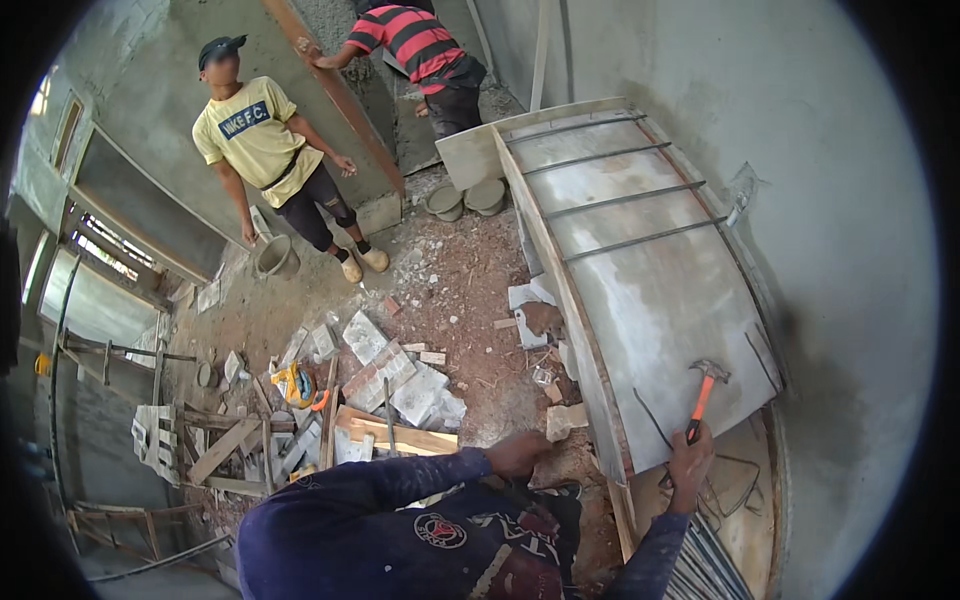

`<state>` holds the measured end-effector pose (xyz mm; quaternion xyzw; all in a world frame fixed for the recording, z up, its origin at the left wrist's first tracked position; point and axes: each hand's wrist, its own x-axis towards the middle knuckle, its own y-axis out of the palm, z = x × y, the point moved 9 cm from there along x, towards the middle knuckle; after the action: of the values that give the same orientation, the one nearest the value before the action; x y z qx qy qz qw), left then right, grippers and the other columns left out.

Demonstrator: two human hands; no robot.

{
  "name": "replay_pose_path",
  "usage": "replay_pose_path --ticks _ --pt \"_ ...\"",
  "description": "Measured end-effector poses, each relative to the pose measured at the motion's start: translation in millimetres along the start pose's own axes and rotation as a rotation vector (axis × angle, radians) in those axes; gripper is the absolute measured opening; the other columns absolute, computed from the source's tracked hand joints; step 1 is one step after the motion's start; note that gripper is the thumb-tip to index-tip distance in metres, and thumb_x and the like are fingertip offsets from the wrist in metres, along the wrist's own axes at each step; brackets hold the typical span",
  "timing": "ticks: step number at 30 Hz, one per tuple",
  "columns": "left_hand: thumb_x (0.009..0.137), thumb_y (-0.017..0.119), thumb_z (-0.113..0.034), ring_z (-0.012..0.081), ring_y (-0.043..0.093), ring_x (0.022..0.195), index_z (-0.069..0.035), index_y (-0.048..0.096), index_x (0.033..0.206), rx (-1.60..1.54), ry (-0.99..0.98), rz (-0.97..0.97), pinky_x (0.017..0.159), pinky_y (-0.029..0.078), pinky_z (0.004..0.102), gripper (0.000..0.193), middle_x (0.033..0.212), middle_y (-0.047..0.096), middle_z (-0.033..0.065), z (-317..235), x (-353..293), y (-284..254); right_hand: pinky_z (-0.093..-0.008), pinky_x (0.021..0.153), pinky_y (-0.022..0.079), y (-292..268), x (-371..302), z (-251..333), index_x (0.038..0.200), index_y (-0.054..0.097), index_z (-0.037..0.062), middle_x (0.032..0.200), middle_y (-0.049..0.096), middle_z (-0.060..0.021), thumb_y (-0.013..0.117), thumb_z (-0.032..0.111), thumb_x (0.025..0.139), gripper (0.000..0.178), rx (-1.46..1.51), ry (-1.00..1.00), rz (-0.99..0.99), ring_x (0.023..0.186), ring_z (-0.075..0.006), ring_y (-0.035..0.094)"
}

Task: Securing metal reinforcement bars into a concrete or wooden form using a hammer.

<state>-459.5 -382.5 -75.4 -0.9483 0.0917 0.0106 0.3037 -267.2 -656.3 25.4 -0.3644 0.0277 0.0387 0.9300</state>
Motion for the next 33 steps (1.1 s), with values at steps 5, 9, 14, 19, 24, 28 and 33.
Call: replay_pose_path --ticks 5,9,14,19,24,28,33 --pt "0.065 0.069 -0.02 0.0388 0.064 0.1 -0.007 0.073 0.099 0.189 -0.457 0.086 0.087 0.051 0.0466 0.037 0.102 0.069 0.0209 128.3 -69.7 1.2 -0.0406 0.081 0.048 -2.7 11.1 2.9 0.112 0.062 -0.003 0.101 0.062 -0.0185 0.069 0.02 0.082 0.039 -0.146 -0.101 -0.011 0.091 -0.0322 0.06" --pt "0.075 0.07 -0.032 0.0329 0.068 0.101 -0.013 0.075 0.11 0.232 -0.816 0.034 0.089 0.053 0.041 0.04 0.11 0.071 0.0152 244.3 -171.2 9.0 -0.0447 0.088 0.046 -68.4 -21.8 -73.5 0.114 0.062 -0.0016 0.11 0.062 -0.0218 0.067 0.022 0.085 0.038 -0.144 0.103 -0.111 0.103 -0.0365 0.06" --pt "0.086 0.064 -0.041 0.0284 0.071 0.098 -0.004 0.075 0.1 0.296 -1.227 0.42 0.084 0.055 0.0386 0.041 0.107 0.073 0.014 246.3 -281.5 69.8 -0.058 0.093 0.041 -122.3 -88.3 -211.4 0.136 0.048 0.0027 0.133 0.049 -0.0241 0.058 0.036 0.091 0.056 -0.639 0.091 -0.014 0.114 -0.0468 0.048" --pt "0.081 0.065 -0.036 0.0312 0.069 0.104 -0.006 0.074 0.101 0.538 -0.789 0.535 0.085 0.054 0.0446 0.037 0.111 0.072 0.0138 168.7 -208.0 140.3 -0.0685 0.095 0.036 -105.3 -152.0 -310.6 0.142 0.045 0.0062 0.139 0.044 -0.0236 0.067 0.042 0.081 0.074 -0.692 0.132 0.022 0.121 -0.0487 0.042" --pt "0.08 0.066 -0.037 0.0302 0.07 0.098 -0.015 0.076 0.092 0.465 -0.822 0.215 0.085 0.054 0.0477 0.027 0.103 0.074 0.01 115.4 -195.4 119.0 -0.0633 0.088 0.042 -103.0 -132.2 -325.2 0.11 0.06 0.0089 0.119 0.058 -0.012 0.075 0.027 0.068 0.049 -0.714 0.17 0.048 0.113 -0.0385 0.051" --pt "0.079 0.065 -0.041 0.0335 0.07 0.095 -0.018 0.078 0.094 0.139 -1.01 -0.15 0.088 0.054 0.0432 0.03 0.1 0.074 0.0138 126.0 -196.7 113.0 -0.0535 0.078 0.045 -119.2 -118.9 -241.2 0.099 0.059 0.0086 0.099 0.061 -0.0117 0.069 0.028 0.08 0.03 -0.521 -0.101 0.324 0.097 -0.0364 0.056" --pt "0.08 0.067 -0.037 0.0326 0.071 0.088 -0.012 0.077 0.094 0.019 -0.913 -0.3 0.081 0.055 0.0422 0.03 0.093 0.073 0.0172 70.3 -151.4 102.3 -0.0547 0.078 0.043 -113.4 -113.5 -277.3 0.101 0.06 0.0046 0.095 0.061 -0.0197 0.05 0.036 0.095 0.034 -0.454 -0.333 0.088 0.091 -0.0419 0.057"
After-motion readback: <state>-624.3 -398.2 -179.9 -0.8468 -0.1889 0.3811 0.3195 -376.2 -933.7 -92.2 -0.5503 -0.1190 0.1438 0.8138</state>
